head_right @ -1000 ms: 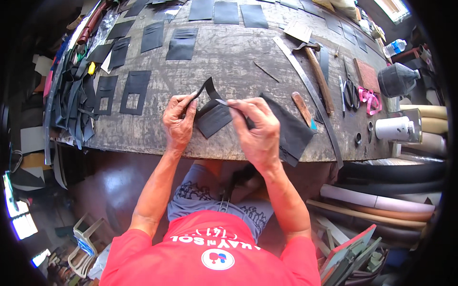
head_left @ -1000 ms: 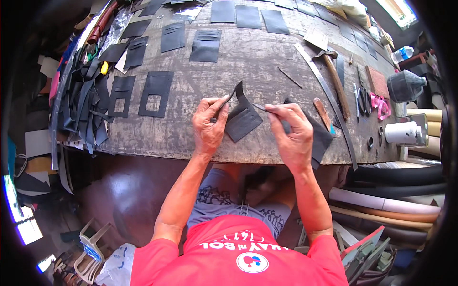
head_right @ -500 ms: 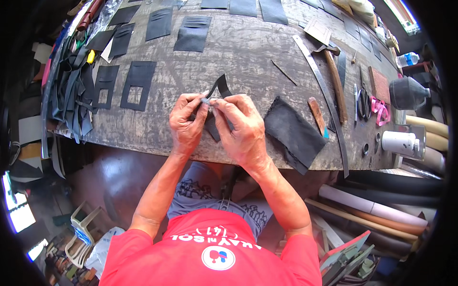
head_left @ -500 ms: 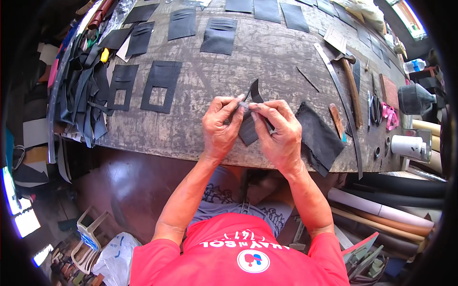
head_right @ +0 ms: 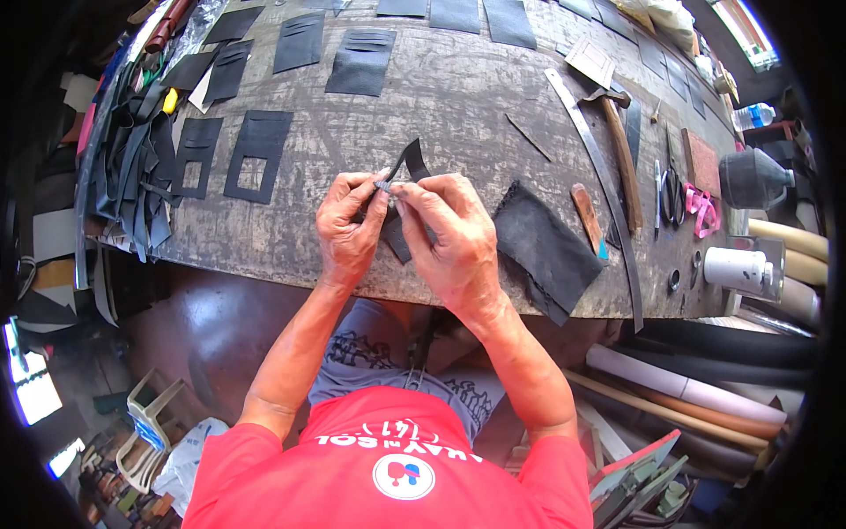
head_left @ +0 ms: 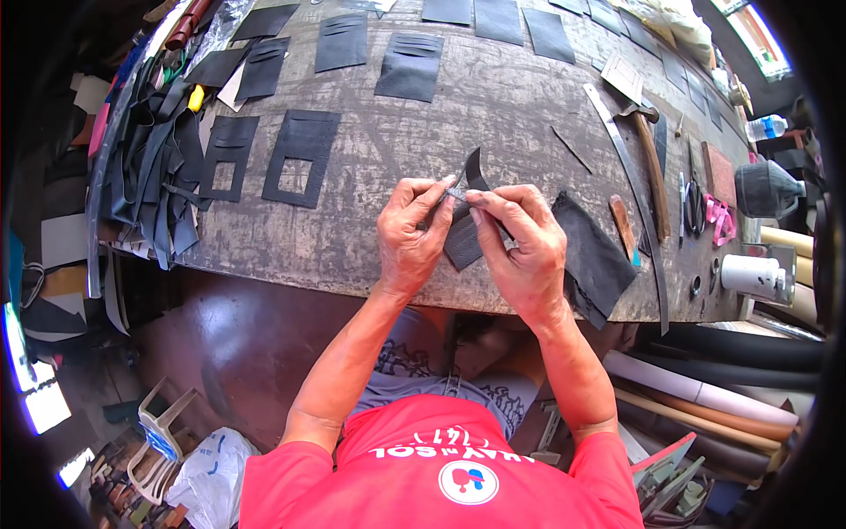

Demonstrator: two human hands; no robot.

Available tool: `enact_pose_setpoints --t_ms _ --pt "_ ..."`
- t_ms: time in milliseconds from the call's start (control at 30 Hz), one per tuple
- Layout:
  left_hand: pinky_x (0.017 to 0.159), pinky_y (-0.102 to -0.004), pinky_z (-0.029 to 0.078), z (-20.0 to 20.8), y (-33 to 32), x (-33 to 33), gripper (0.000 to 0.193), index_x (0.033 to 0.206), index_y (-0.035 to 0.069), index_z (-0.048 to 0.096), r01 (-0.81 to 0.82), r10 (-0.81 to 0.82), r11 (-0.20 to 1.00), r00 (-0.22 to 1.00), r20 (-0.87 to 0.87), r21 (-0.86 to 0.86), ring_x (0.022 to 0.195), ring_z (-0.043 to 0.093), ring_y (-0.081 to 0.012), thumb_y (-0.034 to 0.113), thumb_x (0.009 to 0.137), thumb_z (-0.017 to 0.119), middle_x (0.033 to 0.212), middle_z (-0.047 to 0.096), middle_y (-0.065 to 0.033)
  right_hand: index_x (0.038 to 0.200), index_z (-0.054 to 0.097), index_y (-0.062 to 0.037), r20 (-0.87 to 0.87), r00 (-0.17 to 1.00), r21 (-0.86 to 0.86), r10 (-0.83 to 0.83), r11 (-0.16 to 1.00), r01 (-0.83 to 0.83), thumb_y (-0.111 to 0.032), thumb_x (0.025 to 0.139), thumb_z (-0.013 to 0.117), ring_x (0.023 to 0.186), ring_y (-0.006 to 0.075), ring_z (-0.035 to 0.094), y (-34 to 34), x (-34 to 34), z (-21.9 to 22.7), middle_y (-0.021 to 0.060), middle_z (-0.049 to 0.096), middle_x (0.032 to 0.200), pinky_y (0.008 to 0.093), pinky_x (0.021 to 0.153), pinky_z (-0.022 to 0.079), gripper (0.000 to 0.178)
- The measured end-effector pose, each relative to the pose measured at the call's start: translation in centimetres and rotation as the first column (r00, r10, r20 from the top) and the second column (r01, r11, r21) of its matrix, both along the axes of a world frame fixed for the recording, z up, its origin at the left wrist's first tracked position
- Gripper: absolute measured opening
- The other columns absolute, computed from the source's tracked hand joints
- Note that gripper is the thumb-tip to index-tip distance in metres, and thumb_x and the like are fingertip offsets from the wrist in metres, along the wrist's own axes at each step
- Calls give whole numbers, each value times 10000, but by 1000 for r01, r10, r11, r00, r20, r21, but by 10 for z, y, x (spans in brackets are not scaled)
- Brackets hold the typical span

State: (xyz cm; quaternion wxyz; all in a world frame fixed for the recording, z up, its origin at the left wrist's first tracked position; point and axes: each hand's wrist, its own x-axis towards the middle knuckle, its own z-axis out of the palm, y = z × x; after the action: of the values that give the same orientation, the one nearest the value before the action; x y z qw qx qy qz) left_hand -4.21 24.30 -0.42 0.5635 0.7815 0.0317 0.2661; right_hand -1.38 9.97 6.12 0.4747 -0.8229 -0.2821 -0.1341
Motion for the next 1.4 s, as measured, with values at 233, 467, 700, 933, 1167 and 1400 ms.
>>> enact_pose_setpoints --t_ms 233,467,700,933,1167,1400 --pt "671 -274 499 -2 1 -1 296 1144 47 747 12 -12 1000 1000 -2 -15 789 625 -137 -23 858 715 950 637 -51 1021 720 -13 20 1000 3 11 1000 -11 71 793 741 793 264 632 -2 -6 1 110 635 895 358 678 521 243" --pt "674 -277 500 0 0 -1 283 1130 50 751 7 -7 1000 1000 -2 -2 790 629 -145 -19 857 720 946 635 -47 1020 717 -8 -20 1000 -22 20 1000 -21 66 809 730 809 268 636 -2 -3 5 111 637 897 362 702 522 224" --pt "684 -281 505 1 -2 0 273 1118 54 755 -26 26 1000 1000 15 15 818 635 -152 7 850 759 950 633 -52 1005 723 -19 -41 998 -71 -49 996 46 36 836 717 845 284 665 -11 21 -1 121 651 920 365 735 537 178" --pt "693 -283 505 0 -1 -1 265 1110 60 759 -36 36 999 999 20 14 820 636 -159 10 850 762 945 636 -48 994 719 -22 -44 996 -116 76 990 -80 23 834 728 844 277 673 -13 27 -2 118 658 944 352 736 547 167" --pt "706 -272 498 1 -2 0 273 1119 57 757 -34 34 999 999 5 12 832 628 -150 1 851 760 953 644 -44 1004 725 -35 -7 995 -92 96 991 -96 24 838 724 852 279 676 -14 35 2 108 656 928 354 730 545 177" --pt "721 -255 481 3 -2 -1 287 1125 49 756 -25 25 1000 1000 17 9 856 614 -135 -27 847 753 966 652 -40 987 728 -35 -3 998 -89 55 994 -55 28 829 729 826 274 671 -19 53 -2 105 653 907 362 717 542 171"
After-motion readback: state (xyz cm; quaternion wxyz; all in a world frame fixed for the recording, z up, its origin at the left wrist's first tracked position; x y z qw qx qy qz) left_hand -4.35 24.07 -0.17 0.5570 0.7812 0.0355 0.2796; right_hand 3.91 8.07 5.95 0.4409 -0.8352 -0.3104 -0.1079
